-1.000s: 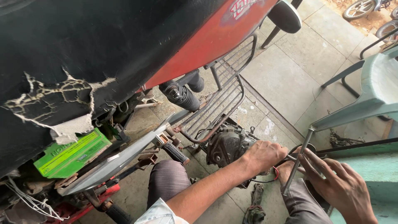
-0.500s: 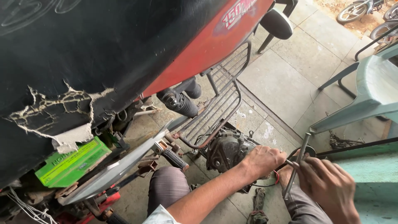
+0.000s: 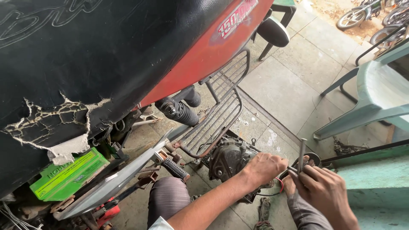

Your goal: Using a T-handle socket wrench to loosen and remove bolts from a motorcycle engine.

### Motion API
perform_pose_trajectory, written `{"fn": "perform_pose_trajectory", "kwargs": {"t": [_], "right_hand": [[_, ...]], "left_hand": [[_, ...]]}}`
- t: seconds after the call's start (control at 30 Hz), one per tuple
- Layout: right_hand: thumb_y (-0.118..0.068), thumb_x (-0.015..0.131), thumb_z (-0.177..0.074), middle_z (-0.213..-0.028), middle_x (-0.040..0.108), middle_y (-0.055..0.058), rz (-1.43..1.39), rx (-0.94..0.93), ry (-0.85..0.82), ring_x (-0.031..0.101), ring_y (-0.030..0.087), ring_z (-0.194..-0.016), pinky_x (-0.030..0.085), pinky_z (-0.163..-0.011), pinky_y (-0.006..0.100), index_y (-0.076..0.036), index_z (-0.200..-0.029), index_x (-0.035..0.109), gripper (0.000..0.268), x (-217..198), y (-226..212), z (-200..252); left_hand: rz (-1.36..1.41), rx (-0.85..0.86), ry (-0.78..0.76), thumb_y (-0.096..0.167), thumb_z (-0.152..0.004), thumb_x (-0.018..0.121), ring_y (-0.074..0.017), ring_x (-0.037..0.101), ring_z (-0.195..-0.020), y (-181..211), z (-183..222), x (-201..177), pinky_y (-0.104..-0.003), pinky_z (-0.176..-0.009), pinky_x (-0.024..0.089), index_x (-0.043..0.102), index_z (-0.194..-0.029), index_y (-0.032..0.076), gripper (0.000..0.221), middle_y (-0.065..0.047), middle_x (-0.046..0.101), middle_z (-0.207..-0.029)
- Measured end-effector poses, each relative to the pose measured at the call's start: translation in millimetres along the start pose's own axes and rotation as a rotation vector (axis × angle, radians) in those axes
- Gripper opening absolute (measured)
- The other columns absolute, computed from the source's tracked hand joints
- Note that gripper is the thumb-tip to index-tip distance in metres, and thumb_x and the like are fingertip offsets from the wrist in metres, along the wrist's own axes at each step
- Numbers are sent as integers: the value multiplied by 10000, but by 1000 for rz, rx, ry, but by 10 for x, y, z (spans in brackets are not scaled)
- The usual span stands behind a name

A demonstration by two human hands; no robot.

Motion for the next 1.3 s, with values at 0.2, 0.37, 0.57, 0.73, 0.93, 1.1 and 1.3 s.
{"fn": "perform_pose_trajectory", "kwargs": {"t": [0.2, 0.37, 0.57, 0.73, 0.93, 1.1, 1.3], "right_hand": [[-238, 733, -811, -1094, 752, 29, 64, -95, 259, 703, 152, -828, 576, -744, 310, -178, -1004, 795, 211, -91, 84, 158], [-224, 765, -760, -1200, 737, 6, 77, -174, 194, 694, 153, -893, 586, -782, 321, -198, -1161, 785, 402, -319, 44, 97], [-304, 805, -812, -853, 721, -9, -50, -43, 97, 695, 144, -748, 568, -679, 322, -124, -882, 771, 196, 28, 75, 131], [-311, 810, -856, -796, 722, -5, -55, 56, 49, 708, 151, -710, 567, -655, 325, -154, -801, 751, 177, 94, 41, 113], [-171, 709, -787, -1292, 701, 24, 7, -140, 263, 711, 174, -929, 587, -844, 340, -237, -1221, 716, 439, -217, 71, 121], [-183, 750, -744, -1203, 690, -26, 57, -169, 100, 699, 160, -927, 583, -809, 341, -225, -1268, 732, 525, -237, 92, 64], [-296, 782, -829, -760, 700, 31, -122, 16, 86, 710, 196, -676, 575, -657, 347, -119, -745, 734, 202, -24, -45, -55]], "left_hand": [[0, 13, 46, 10, -1000, 585, -146, 676, -576, 8, 25, -51, -249, -454, 573, 598, -844, 22, 157, -84, 679, -701], [-25, 10, 63, 11, -958, 613, -181, 734, -666, 29, 26, -7, -304, -538, 603, 611, -852, 55, 114, -78, 692, -731], [-4, 47, 174, 83, -869, 666, -211, 729, -627, 27, -2, 8, -338, -534, 609, 609, -899, 50, 72, -99, 676, -744], [-26, 13, 33, 29, -950, 631, -144, 679, -583, 23, -8, 65, -273, -501, 595, 582, -870, 50, 96, -68, 665, -732], [0, 13, 37, 1, -1014, 577, -111, 634, -544, -36, -10, 84, -243, -445, 562, 565, -794, 46, 225, -52, 634, -678], [-46, 19, 60, 25, -975, 618, -138, 611, -548, 1, -10, 6, -268, -456, 554, 580, -840, 51, 143, -66, 637, -673], [-42, 14, 15, 5, -990, 610, -162, 708, -620, -38, -8, 6, -263, -486, 591, 604, -903, 29, 90, -86, 691, -757]]}}
Point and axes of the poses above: each hand's wrist, its own z-axis away from the middle knuckle, its own x-axis out of the palm, y = z × x, the point moved 4 cm from there along -z, towards the middle knuckle
